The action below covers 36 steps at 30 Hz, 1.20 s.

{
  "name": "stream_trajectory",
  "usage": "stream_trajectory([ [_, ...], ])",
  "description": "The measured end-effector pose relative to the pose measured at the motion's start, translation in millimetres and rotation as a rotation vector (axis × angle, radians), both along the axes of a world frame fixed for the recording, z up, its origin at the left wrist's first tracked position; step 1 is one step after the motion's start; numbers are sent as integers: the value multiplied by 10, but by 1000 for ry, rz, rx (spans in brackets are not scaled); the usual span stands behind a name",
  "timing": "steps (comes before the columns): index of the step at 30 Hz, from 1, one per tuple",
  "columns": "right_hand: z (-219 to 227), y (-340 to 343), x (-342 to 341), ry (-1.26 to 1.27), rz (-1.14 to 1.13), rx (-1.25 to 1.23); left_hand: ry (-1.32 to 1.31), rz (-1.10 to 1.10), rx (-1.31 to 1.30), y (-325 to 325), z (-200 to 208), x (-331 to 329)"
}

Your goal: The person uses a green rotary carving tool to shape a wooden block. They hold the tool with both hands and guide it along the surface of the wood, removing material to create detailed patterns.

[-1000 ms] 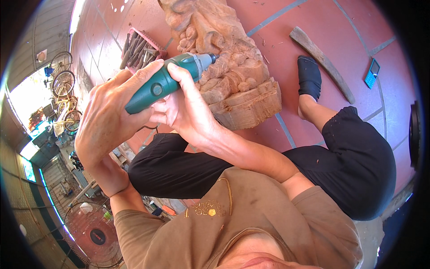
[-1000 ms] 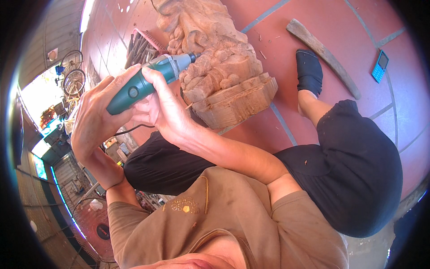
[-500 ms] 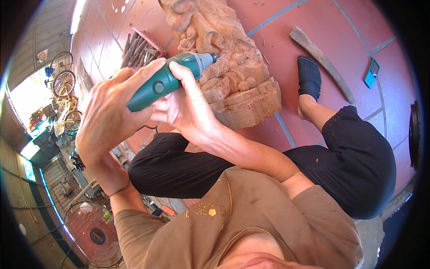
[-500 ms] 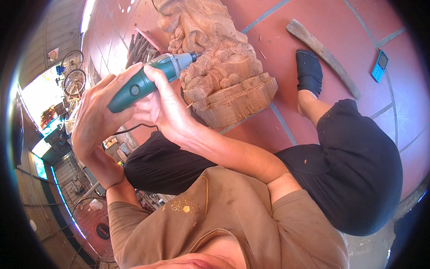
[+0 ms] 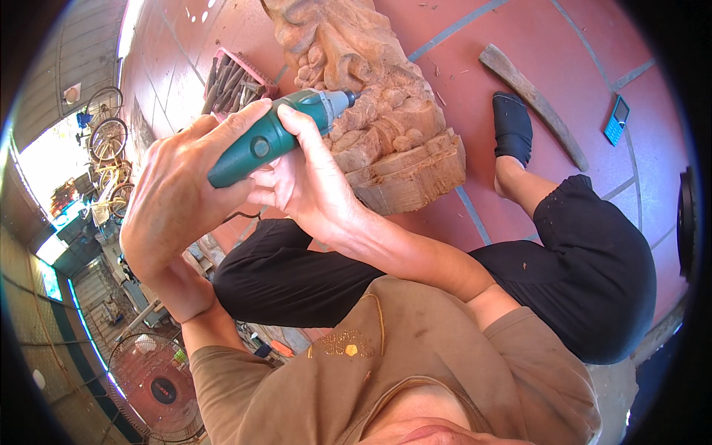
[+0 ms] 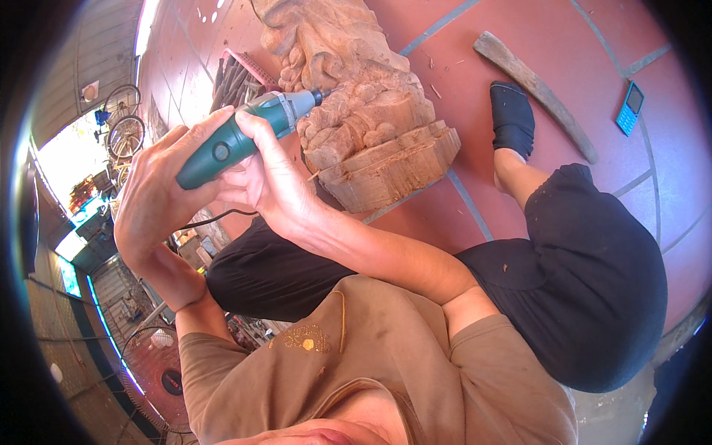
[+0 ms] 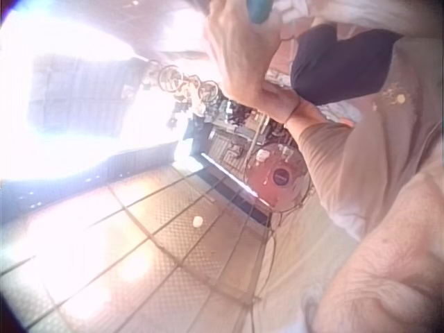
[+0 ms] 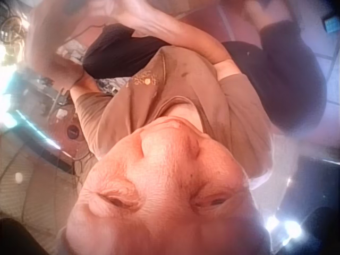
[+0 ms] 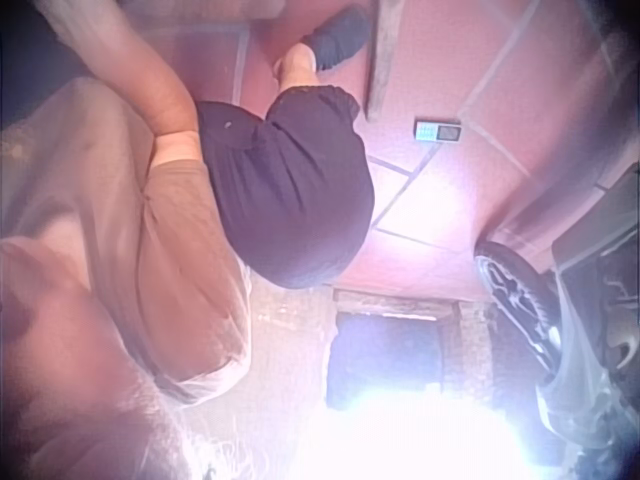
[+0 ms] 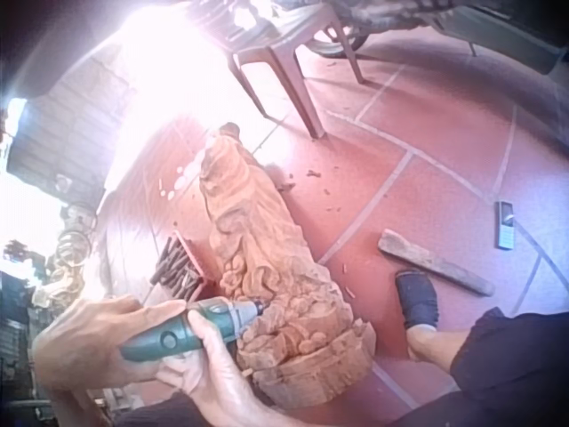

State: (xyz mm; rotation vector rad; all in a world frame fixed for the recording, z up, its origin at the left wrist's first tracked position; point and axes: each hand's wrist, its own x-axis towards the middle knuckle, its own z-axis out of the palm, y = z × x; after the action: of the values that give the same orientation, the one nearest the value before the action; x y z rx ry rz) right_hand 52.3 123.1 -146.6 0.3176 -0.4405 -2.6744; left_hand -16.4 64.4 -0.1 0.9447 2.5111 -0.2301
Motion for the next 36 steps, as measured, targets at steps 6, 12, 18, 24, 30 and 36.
stream_trajectory([
  [6,42,79,-24,43,-20,-48,-4,-89,-21,114,48,-120],
  [12,42,116,-60,53,-33,-131,-152,-126,-85,292,149,-298],
  [18,66,159,-76,61,-49,-178,-199,-122,-129,398,191,-367],
  [24,74,158,-88,38,-40,-146,-152,-120,-103,336,148,-320],
  [30,63,134,-120,73,-43,-188,-180,-104,-150,398,193,-379],
  [36,31,176,-171,54,-66,-173,-176,-112,-160,493,149,-436],
])
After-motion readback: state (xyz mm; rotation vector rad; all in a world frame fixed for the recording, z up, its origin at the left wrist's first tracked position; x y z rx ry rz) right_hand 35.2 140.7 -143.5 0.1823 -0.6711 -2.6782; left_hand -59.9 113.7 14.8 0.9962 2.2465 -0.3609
